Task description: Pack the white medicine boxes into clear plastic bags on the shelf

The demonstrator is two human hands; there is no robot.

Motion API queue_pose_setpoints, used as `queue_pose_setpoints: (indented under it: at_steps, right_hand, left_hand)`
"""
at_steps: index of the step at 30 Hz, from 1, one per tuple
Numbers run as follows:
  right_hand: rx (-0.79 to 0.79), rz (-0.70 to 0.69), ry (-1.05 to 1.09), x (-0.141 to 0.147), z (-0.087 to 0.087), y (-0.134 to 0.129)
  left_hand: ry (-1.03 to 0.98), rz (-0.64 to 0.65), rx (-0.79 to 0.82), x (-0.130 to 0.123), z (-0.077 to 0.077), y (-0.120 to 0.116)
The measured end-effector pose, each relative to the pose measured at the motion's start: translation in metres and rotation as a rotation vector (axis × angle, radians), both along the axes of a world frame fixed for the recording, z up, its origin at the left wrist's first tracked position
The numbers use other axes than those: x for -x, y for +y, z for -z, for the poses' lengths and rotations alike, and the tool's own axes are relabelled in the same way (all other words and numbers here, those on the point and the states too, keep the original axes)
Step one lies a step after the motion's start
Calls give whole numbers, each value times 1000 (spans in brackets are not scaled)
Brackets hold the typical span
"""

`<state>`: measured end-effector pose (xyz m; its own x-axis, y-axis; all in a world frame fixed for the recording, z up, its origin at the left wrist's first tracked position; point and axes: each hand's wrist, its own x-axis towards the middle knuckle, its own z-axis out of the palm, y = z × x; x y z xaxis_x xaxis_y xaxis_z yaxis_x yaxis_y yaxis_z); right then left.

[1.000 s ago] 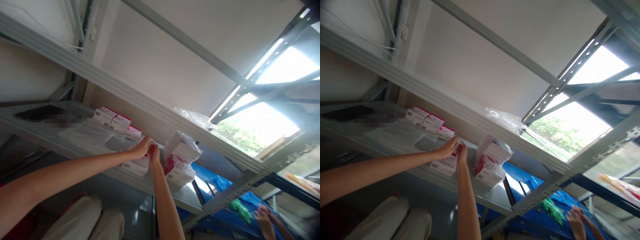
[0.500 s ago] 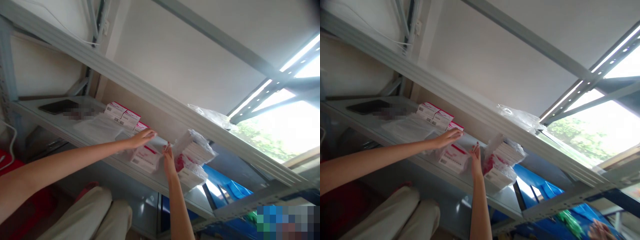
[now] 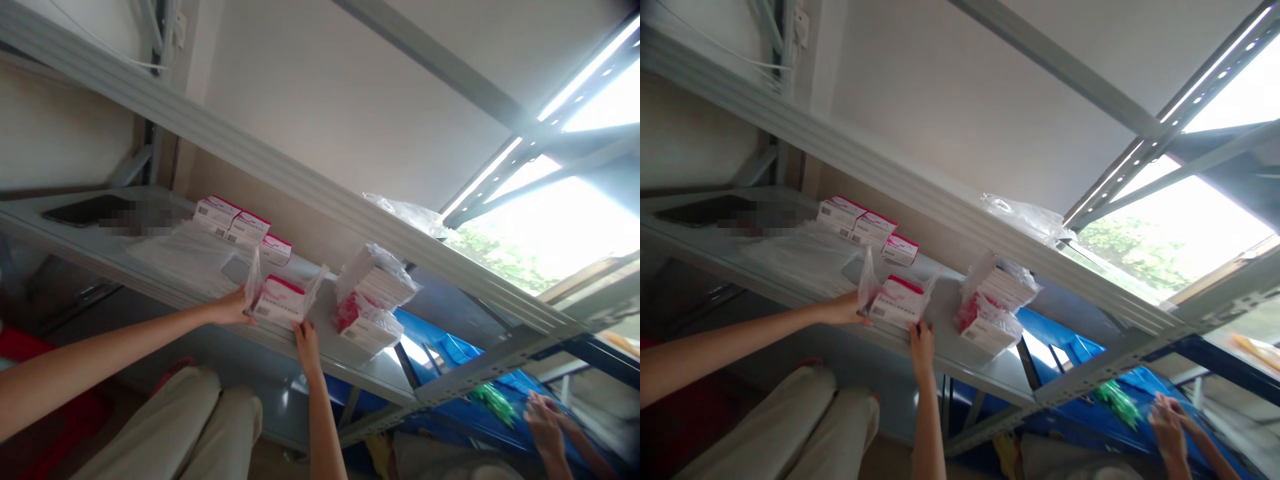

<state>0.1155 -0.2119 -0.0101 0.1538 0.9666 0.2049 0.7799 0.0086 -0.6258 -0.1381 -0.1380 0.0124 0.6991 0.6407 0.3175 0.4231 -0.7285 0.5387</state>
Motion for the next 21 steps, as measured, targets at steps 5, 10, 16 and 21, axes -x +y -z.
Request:
queue_pose_setpoints:
  at_steps: [5, 10, 16, 21]
  right_hand:
    - [-142, 144, 154, 7, -2, -3]
    - [-348, 203, 382, 18, -1, 1]
    - [-567, 362, 753, 37, 3, 18]
    - [-653, 482, 977, 48, 0, 28]
  left_hand:
    - [-37, -199, -35, -19, 21, 4]
    - [-103, -250, 6, -23, 32, 11]
    - [-187, -330, 90, -28, 35, 13]
    - [-341, -318, 253, -33, 28, 17]
